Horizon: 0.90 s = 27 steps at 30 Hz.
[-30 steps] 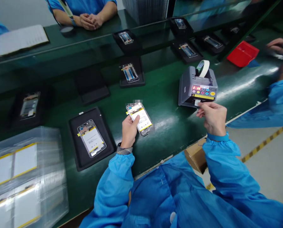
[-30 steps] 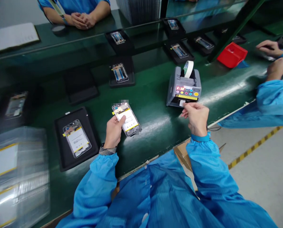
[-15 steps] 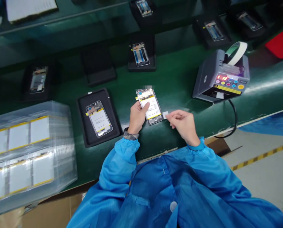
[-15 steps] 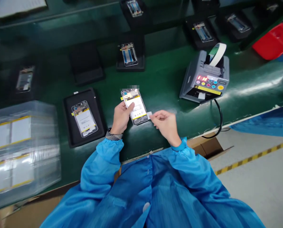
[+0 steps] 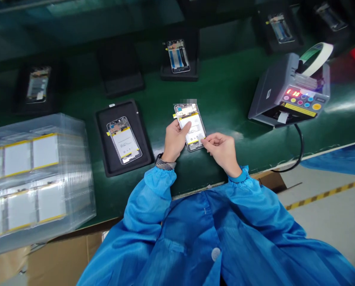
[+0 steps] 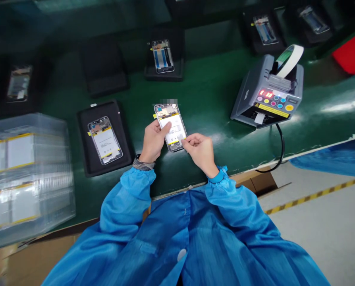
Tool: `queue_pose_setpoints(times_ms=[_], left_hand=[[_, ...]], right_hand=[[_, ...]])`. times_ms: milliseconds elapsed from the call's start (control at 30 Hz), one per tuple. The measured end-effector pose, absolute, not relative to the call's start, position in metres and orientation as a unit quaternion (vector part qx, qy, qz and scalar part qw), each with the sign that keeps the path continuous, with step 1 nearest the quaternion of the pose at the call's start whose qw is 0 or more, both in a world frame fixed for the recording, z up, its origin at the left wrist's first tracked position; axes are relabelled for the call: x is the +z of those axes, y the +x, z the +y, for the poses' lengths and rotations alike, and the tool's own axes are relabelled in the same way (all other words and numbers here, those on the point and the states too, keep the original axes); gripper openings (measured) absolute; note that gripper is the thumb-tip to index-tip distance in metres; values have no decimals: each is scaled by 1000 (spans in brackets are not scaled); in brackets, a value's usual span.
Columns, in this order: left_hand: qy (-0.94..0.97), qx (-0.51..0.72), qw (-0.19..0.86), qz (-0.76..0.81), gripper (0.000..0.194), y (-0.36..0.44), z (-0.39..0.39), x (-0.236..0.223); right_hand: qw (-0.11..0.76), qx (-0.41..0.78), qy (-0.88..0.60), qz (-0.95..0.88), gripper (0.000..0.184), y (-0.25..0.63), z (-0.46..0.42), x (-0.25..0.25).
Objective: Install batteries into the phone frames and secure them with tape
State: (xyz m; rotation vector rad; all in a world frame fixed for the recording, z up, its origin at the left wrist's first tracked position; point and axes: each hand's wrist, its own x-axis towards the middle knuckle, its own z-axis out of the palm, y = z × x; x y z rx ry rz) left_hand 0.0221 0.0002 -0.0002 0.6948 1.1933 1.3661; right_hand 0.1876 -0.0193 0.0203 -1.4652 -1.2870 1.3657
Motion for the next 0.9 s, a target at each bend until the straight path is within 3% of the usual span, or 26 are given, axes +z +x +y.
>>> queue_pose_setpoints(times_ms=[700,900], left_hand=[[298,581,563,506,52,20,0,-3],[282,581,575,503,50,20,0,-1]], right_hand=[[345,433,-591,-586,29,192,-18,12],[357,549,-540,-528,45,197,-9,19]])
